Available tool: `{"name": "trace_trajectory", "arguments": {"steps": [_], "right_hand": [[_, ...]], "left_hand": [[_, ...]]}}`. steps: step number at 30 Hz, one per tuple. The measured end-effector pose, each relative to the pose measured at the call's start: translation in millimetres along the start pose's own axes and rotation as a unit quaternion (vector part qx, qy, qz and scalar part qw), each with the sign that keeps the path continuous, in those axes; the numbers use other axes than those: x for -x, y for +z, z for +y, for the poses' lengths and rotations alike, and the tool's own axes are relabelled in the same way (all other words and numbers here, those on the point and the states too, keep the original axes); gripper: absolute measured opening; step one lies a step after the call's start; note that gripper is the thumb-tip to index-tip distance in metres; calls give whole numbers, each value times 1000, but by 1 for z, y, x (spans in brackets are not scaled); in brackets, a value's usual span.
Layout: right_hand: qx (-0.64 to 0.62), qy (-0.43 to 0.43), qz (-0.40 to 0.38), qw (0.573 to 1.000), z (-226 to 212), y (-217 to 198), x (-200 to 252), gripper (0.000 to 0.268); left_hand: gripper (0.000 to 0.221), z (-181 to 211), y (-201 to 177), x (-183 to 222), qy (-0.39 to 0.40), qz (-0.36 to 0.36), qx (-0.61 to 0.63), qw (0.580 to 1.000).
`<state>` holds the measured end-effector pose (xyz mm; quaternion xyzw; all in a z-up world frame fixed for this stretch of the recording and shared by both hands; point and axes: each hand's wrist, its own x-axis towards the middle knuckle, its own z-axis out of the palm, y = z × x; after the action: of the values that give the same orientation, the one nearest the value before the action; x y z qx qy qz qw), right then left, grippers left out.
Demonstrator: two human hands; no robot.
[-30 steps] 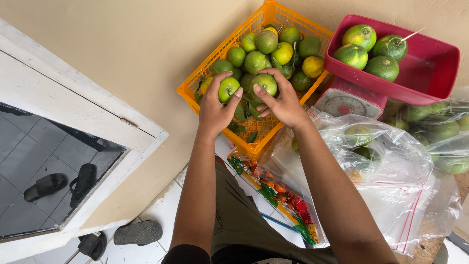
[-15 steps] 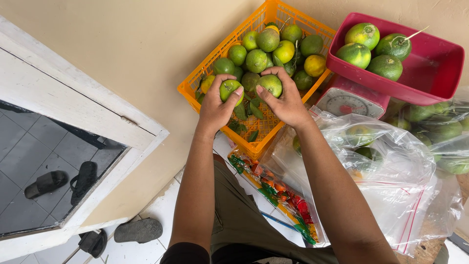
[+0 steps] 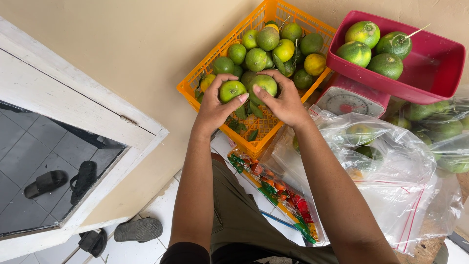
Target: Picking green citrus fruits from a crate, inspecting them, and placing them into a container on a scale for packing.
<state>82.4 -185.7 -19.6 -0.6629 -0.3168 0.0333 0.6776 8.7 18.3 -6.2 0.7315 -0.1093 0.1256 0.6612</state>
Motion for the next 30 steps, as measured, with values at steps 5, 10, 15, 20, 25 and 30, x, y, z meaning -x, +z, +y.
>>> {"name": "trace_trajectory", "arguments": {"steps": [5,10,15,20,25,30], "right_hand": [[-51,36,13,998,-28,1,11,45],[-52,42,8,998,-22,-2,10,42],[-56,40,2,998,-15,-4,11,41],[-45,17,6,999,-4,-7,4,57],[-38,7,9,999,5,-8,1,55],[-19,-13,20,1000,4,-7,2,47]], "left_hand": [[46,18,3,2,-24,-25,-8,999],[47,13,-1,0,-33,-39,-29,998],[46,12,-1,1,-32,-42,-30,998],[66,7,0,0,-51,-33,5,998],[67,-6,-6,-2,-40,-53,21,998],[61,-8,-6,-2,-38,-62,42,996]]}}
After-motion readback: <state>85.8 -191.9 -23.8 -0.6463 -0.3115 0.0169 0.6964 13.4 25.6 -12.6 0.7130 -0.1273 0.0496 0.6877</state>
